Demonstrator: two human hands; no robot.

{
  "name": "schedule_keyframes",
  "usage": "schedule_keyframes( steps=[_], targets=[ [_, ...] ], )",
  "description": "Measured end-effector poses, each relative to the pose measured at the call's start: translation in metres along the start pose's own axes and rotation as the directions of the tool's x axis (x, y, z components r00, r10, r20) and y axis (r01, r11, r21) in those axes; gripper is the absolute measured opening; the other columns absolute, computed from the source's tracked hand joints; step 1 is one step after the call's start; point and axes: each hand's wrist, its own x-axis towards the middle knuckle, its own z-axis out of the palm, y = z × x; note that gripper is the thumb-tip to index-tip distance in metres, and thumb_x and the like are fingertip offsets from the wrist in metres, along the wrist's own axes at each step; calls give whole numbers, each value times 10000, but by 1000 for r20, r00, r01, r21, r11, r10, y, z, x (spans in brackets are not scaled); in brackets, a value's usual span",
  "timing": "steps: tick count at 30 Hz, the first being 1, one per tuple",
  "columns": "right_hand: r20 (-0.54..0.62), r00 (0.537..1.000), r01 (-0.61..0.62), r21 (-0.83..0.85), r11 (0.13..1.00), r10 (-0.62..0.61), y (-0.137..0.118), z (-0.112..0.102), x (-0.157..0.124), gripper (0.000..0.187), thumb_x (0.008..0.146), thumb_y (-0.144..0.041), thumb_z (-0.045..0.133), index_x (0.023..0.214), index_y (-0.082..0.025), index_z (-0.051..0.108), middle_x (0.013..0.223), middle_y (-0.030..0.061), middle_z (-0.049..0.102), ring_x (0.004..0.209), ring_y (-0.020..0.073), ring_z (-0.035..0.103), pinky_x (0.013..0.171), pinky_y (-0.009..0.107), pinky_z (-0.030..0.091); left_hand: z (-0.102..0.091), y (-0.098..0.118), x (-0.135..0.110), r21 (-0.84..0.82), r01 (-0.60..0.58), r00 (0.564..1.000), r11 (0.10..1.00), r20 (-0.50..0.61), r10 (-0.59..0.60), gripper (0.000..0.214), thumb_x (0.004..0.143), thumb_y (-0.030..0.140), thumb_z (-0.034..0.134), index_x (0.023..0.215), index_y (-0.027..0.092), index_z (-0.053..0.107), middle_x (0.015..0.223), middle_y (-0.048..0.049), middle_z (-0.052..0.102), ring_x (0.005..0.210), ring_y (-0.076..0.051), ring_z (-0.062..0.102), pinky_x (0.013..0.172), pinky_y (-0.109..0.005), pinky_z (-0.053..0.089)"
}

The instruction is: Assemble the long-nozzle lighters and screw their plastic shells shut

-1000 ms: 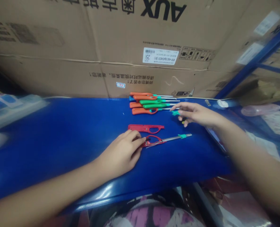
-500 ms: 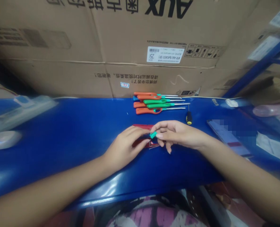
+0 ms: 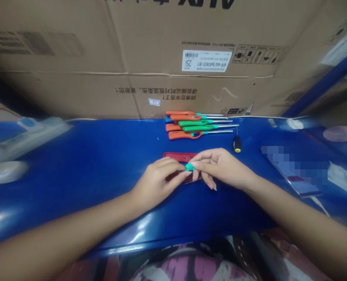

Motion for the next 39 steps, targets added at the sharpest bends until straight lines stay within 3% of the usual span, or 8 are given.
schedule_keyframes(
  steps=[2, 4, 8, 11, 15, 21, 31, 39],
  targets=[
    [-26, 1000, 0, -99, 995, -2, 0, -1, -1, 399, 787, -506, 754, 936, -142, 689, 688, 16, 714, 375, 75, 535, 372, 210, 431, 1, 0, 1, -4, 29, 1000, 1000, -3, -29, 183, 983, 229, 563, 870, 168, 693, 797, -31, 699, 737, -139, 629, 730, -278, 505],
    [-59, 991, 98, -298, 950, -120, 1, -4, -2, 345, 814, -478, 738, 939, -157, 721, 686, 13, 696, 443, 91, 557, 429, 228, 441, 1, -1, 1, -2, 56, 998, 998, -15, -56, 201, 989, 242, 553, 857, 165, 684, 775, -28, 684, 723, -139, 613, 717, -277, 496],
    [66, 882, 390, -659, 644, -467, 1, -16, -4, 143, 879, -309, 694, 822, -192, 753, 810, 36, 695, 724, 137, 634, 682, 268, 488, 1, -3, 2, 16, 67, 998, 998, 17, -67, 173, 975, 261, 577, 874, 169, 683, 803, -30, 688, 772, -156, 616, 759, -302, 497],
    [112, 874, 394, -734, 553, -473, 0, -27, -7, 131, 875, -284, 702, 799, -183, 734, 796, 21, 651, 678, 116, 584, 648, 252, 445, -2, -2, 3, 85, 83, 991, 993, 102, -91, 134, 912, 262, 648, 1010, 174, 672, 966, -53, 693, 920, -197, 623, 845, -354, 500],
    [163, 906, 367, -765, 530, -392, -1, -36, -10, 125, 876, -284, 698, 830, -174, 734, 825, 27, 646, 677, 114, 564, 626, 247, 427, -8, 0, 2, 176, 88, 968, 980, 216, -126, 275, 890, 256, 643, 1159, 202, 636, 1112, -64, 663, 1028, -234, 596, 919, -431, 479],
    [210, 928, 351, -771, 531, -309, 0, -34, -8, 110, 896, -217, 650, 856, -190, 749, 888, 41, 689, 794, 144, 631, 739, 264, 468, -11, -4, 2, 162, 82, 961, 983, 250, -122, 205, 914, 225, 638, 1116, 199, 657, 1106, -64, 686, 1034, -235, 603, 913, -428, 479],
    [239, 891, 417, -768, 487, -386, 4, -34, -8, 98, 899, -185, 637, 837, -157, 708, 853, 30, 650, 737, 114, 582, 687, 238, 438, -10, -3, 2, 112, 132, 956, 985, 247, -156, 222, 904, 216, 663, 1120, 165, 683, 1027, -76, 667, 970, -224, 608, 876, -393, 506],
    [272, 899, 422, -752, 507, -344, 9, -32, -6, 109, 909, -174, 620, 852, -158, 711, 890, 37, 652, 785, 123, 600, 717, 244, 445, -9, -5, 3, 40, 243, 935, 969, 257, -245, 238, 857, 207, 714, 1093, 180, 703, 1009, -53, 665, 931, -200, 637, 863, -368, 524]
  ],
)
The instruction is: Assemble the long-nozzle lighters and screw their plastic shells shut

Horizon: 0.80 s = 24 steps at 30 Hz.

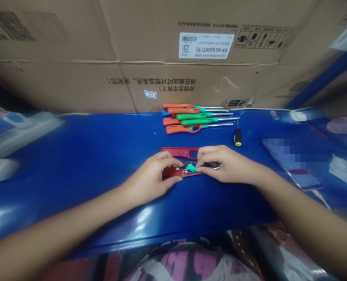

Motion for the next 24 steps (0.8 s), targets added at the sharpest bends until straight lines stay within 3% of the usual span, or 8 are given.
schedule_keyframes(
  steps=[6, 24],
  targets=[
    [-8, 997, 83, -4, 997, -83, -2, 3, 0, 140, 926, -183, 598, 831, -149, 695, 843, 32, 624, 743, 116, 571, 676, 240, 418, -1, 0, 1, -56, 37, 999, 998, 13, -36, 219, 823, 179, 731, 1040, 179, 706, 1014, -50, 672, 933, -194, 641, 851, -356, 529],
    [27, 989, 146, -174, 974, -143, -4, 7, -2, 190, 960, -177, 531, 851, -153, 685, 843, 28, 623, 737, 121, 572, 671, 234, 416, 0, 2, 2, -69, 58, 998, 996, 27, -56, 222, 804, 141, 729, 1024, 166, 705, 991, -50, 649, 916, -193, 629, 851, -355, 524]
  ],
)
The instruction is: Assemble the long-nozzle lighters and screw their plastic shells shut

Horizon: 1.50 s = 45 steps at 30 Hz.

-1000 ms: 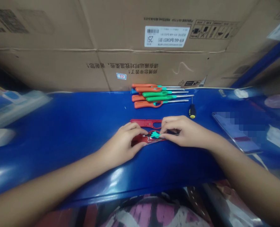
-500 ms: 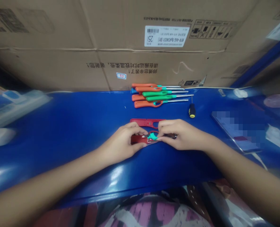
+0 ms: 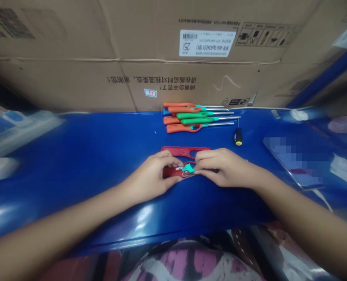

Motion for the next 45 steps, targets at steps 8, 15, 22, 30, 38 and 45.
schedule_keyframes(
  steps=[8, 15, 22, 30, 38, 45],
  targets=[
    [15, 1000, -9, -87, 996, 10, -3, -1, 0, 222, 975, -194, 502, 846, -153, 678, 846, 24, 613, 722, 119, 549, 652, 239, 402, -1, 0, -2, 49, -13, 1000, 999, 13, 13, 206, 837, 200, 720, 1040, 184, 694, 989, -45, 659, 903, -196, 634, 839, -358, 527],
    [63, 998, 37, -347, 937, -16, -10, 0, 0, 225, 959, -166, 470, 859, -159, 672, 868, 30, 622, 657, 125, 497, 595, 280, 335, -2, 1, -5, 116, -96, 995, 989, 26, 93, 306, 887, 199, 669, 1191, 181, 634, 1067, -69, 638, 965, -206, 614, 877, -369, 528],
    [114, 993, 64, -457, 887, -12, -22, 1, 0, 197, 927, -162, 468, 855, -143, 650, 864, 54, 626, 629, 140, 498, 564, 319, 285, -2, 10, -9, 426, -277, 960, 861, 145, 238, 334, 1030, 279, 430, 1228, 215, 691, 962, -101, 573, 875, -215, 561, 775, -378, 524],
    [107, 989, -85, -179, 980, 105, -17, -5, -1, 99, 909, -195, 547, 995, -209, 593, 1058, 35, 616, 741, 134, 546, 627, 261, 380, -1, 12, -12, 597, -324, 946, 734, 226, 234, 376, 1032, 239, 409, 1363, 213, 584, 1070, -130, 596, 933, -257, 578, 754, -395, 523],
    [46, 989, -141, 70, 988, 138, -8, -5, 1, 41, 936, -185, 548, 909, -187, 580, 837, 3, 602, 682, 107, 510, 619, 227, 393, -3, 7, -11, 575, -398, 917, 715, 243, 315, 387, 1009, 210, 426, 1368, 194, 570, 1295, -134, 605, 1107, -288, 580, 866, -424, 525],
    [85, 967, -256, 301, 918, 242, 2, -8, 2, 33, 846, -147, 614, 867, -169, 602, 646, -58, 488, 548, 69, 445, 529, 179, 389, -3, 3, -11, 619, -457, 886, 639, 254, 387, 378, 1015, 208, 424, 1357, 166, 580, 1385, -109, 612, 1051, -251, 620, 785, -361, 511]
  ],
)
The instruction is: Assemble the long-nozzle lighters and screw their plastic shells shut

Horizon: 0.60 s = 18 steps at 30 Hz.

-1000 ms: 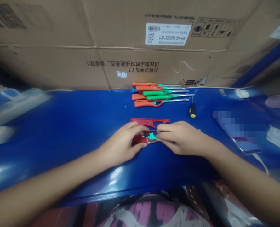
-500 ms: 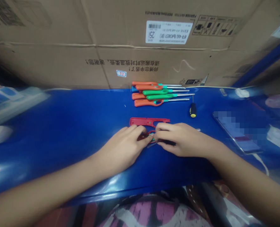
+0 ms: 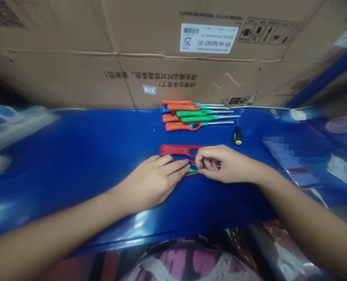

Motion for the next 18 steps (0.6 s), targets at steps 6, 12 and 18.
schedule_keyframes(
  steps=[6, 12, 18],
  targets=[
    [14, 999, -33, 21, 999, 33, 2, 0, 0, 33, 866, -201, 620, 877, -171, 613, 646, -57, 490, 557, 73, 434, 526, 185, 389, 0, -1, -1, 11, -9, 999, 1000, -42, 9, 394, 1017, 215, 424, 1385, 150, 550, 1356, -100, 643, 1016, -245, 648, 796, -369, 536],
    [1, 999, 42, -24, 999, -42, 0, 0, -1, 83, 841, -125, 611, 908, -173, 620, 679, -47, 512, 579, 75, 458, 553, 183, 402, -3, -3, -3, -45, -18, 995, 999, -94, 13, 335, 996, 206, 466, 1284, 195, 637, 1331, -101, 658, 1043, -246, 679, 852, -385, 577],
    [-9, 996, 91, -62, 994, -91, -2, 0, -1, 125, 809, -68, 596, 878, -171, 609, 755, -26, 546, 579, 65, 453, 555, 180, 391, -2, -5, -3, -58, -31, 996, 998, -90, 26, 310, 987, 195, 476, 1218, 205, 682, 1312, -97, 669, 1052, -253, 677, 848, -392, 590]
  ],
)
